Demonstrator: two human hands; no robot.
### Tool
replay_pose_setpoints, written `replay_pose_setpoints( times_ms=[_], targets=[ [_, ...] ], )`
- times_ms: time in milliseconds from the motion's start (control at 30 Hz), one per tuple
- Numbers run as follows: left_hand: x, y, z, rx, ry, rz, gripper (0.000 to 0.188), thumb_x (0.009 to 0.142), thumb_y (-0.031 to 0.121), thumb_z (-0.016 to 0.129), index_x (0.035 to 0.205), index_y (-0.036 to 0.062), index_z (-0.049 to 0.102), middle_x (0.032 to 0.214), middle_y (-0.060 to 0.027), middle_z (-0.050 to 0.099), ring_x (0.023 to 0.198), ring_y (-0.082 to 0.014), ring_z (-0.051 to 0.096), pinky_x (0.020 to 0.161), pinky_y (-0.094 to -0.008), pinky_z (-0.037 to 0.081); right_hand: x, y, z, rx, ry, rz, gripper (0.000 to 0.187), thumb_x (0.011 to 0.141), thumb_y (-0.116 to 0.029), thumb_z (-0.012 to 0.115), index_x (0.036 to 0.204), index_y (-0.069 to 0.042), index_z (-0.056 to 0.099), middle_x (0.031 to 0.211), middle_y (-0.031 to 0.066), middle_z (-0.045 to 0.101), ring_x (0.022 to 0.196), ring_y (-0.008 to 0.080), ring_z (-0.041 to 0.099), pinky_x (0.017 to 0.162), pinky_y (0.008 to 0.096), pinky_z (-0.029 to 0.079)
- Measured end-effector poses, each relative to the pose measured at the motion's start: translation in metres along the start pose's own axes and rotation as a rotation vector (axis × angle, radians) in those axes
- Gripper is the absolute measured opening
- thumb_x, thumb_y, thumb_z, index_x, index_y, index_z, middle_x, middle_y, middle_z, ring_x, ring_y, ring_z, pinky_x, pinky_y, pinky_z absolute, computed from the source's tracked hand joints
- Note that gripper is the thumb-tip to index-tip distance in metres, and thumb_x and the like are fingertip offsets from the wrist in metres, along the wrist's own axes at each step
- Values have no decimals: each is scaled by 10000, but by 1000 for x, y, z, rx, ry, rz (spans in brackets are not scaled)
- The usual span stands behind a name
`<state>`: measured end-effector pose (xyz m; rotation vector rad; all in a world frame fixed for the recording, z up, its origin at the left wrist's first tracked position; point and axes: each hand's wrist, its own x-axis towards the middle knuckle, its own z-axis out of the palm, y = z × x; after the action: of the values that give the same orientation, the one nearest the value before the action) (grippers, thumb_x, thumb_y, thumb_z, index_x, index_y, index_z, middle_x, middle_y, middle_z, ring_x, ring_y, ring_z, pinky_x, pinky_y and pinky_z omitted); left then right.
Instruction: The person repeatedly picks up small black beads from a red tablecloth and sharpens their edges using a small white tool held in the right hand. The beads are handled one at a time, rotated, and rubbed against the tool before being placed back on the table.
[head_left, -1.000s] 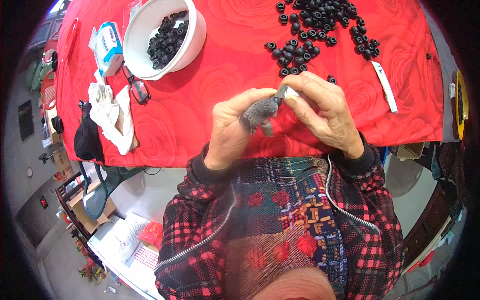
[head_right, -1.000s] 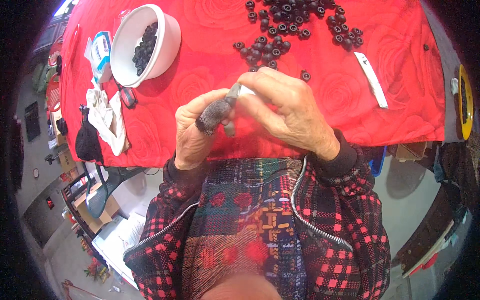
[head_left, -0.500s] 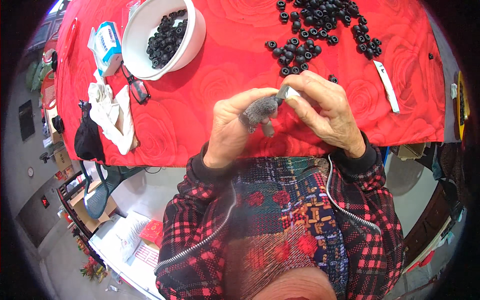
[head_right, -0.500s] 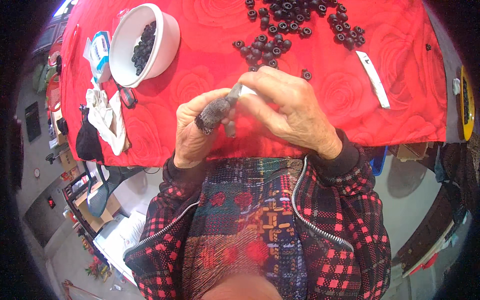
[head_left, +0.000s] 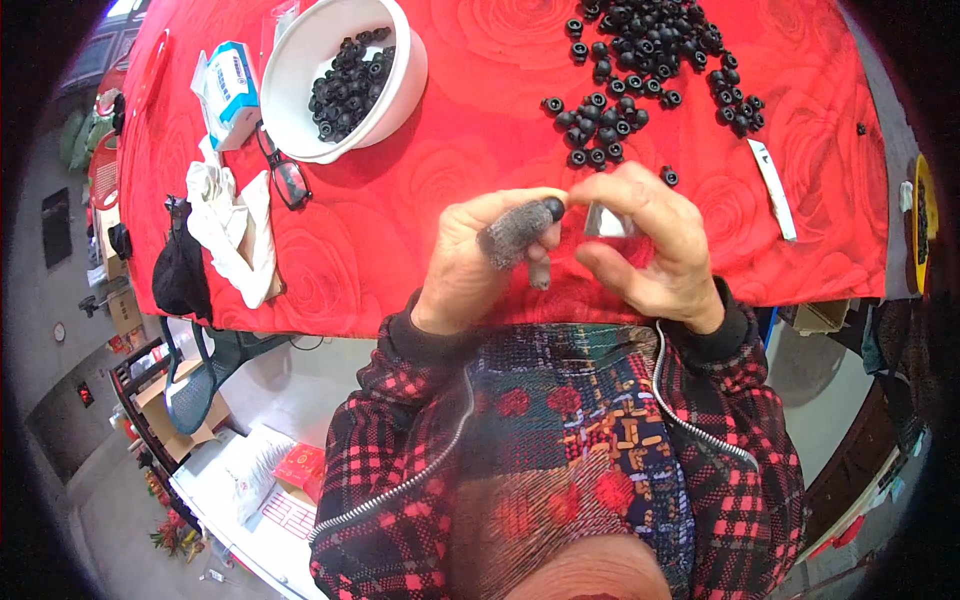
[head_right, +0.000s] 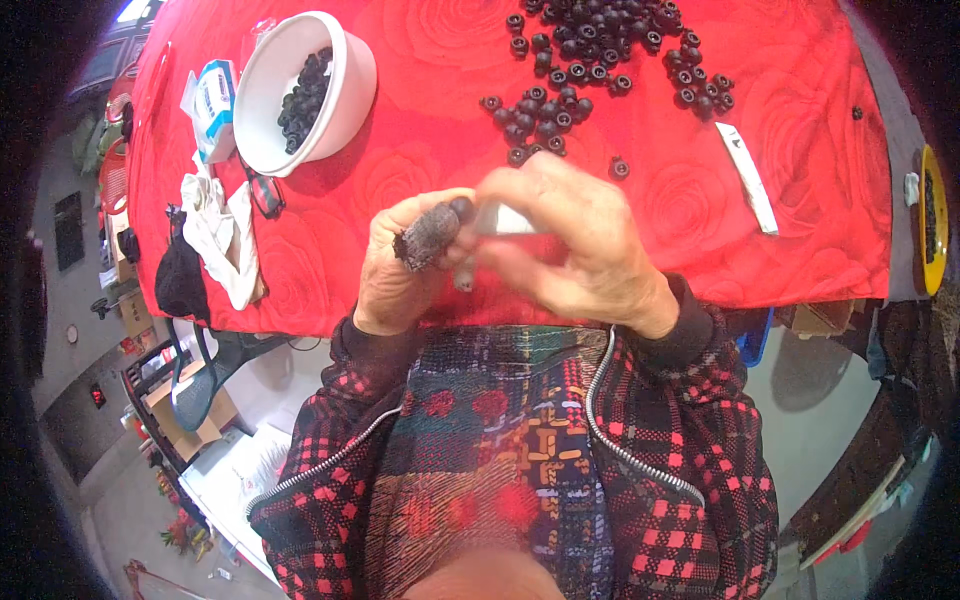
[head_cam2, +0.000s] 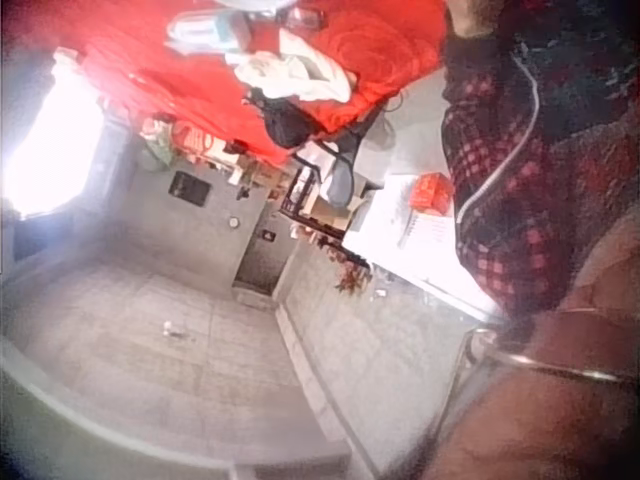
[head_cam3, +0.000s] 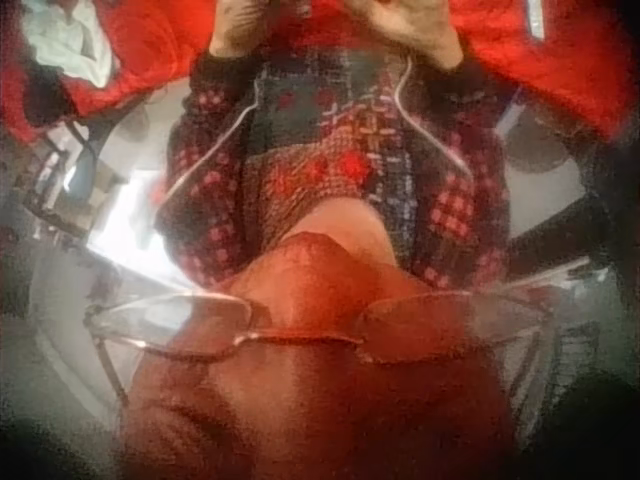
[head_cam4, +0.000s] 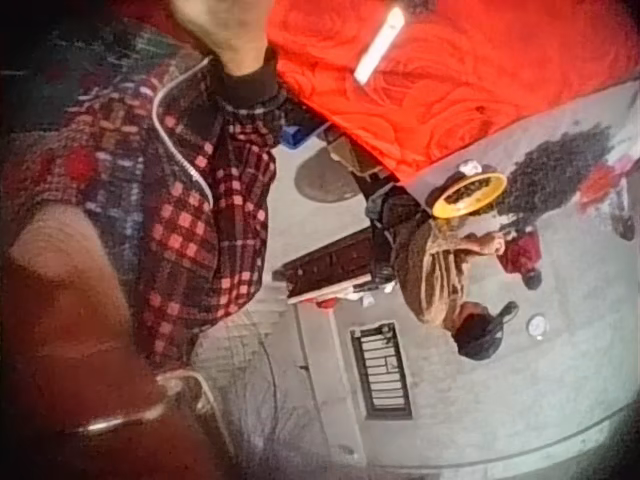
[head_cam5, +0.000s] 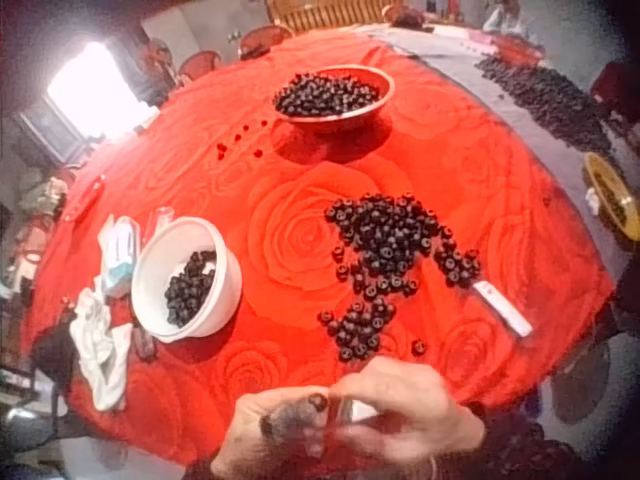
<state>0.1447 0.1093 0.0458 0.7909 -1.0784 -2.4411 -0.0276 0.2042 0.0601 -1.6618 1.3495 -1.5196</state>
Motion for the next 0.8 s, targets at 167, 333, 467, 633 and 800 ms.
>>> replay_pose_setpoints(
  times_ms=[167,333,467,633,800],
  targets=[
    [-6,-4,5,-29,-86,-40,228,921,136,560,1066,-37,591,812,-34,584,583,-99,552,490,-234,476,-3,6,14,-348,127,-145,412,607,-23,708,1008,-7,613,785,104,567,668,272,576,576,351,481],
    [-11,-2,13,-118,-68,-109,224,935,148,541,1074,-22,587,806,-24,582,603,-93,555,492,-228,473,-9,8,14,-311,169,-218,408,591,-19,700,992,-6,624,753,89,560,628,260,565,549,349,460],
    [-14,1,19,-207,-49,-139,227,951,167,522,1068,-16,585,804,-24,591,596,-84,548,485,-227,467,-10,2,17,-381,221,-270,424,576,-33,709,991,-2,631,736,77,557,590,237,540,519,340,431],
    [-22,5,19,41,-13,-68,221,948,185,544,1033,-11,600,799,-36,598,608,-87,553,489,-225,466,-9,5,21,-517,219,-394,422,551,-43,677,969,3,643,696,57,542,541,211,492,474,329,373],
    [-17,45,-1,254,190,318,204,897,16,557,1084,-34,619,884,-80,658,774,-150,638,561,-238,516,-15,9,19,-452,241,-260,355,595,8,702,938,-6,611,711,82,532,579,241,524,502,346,410]
  ],
)
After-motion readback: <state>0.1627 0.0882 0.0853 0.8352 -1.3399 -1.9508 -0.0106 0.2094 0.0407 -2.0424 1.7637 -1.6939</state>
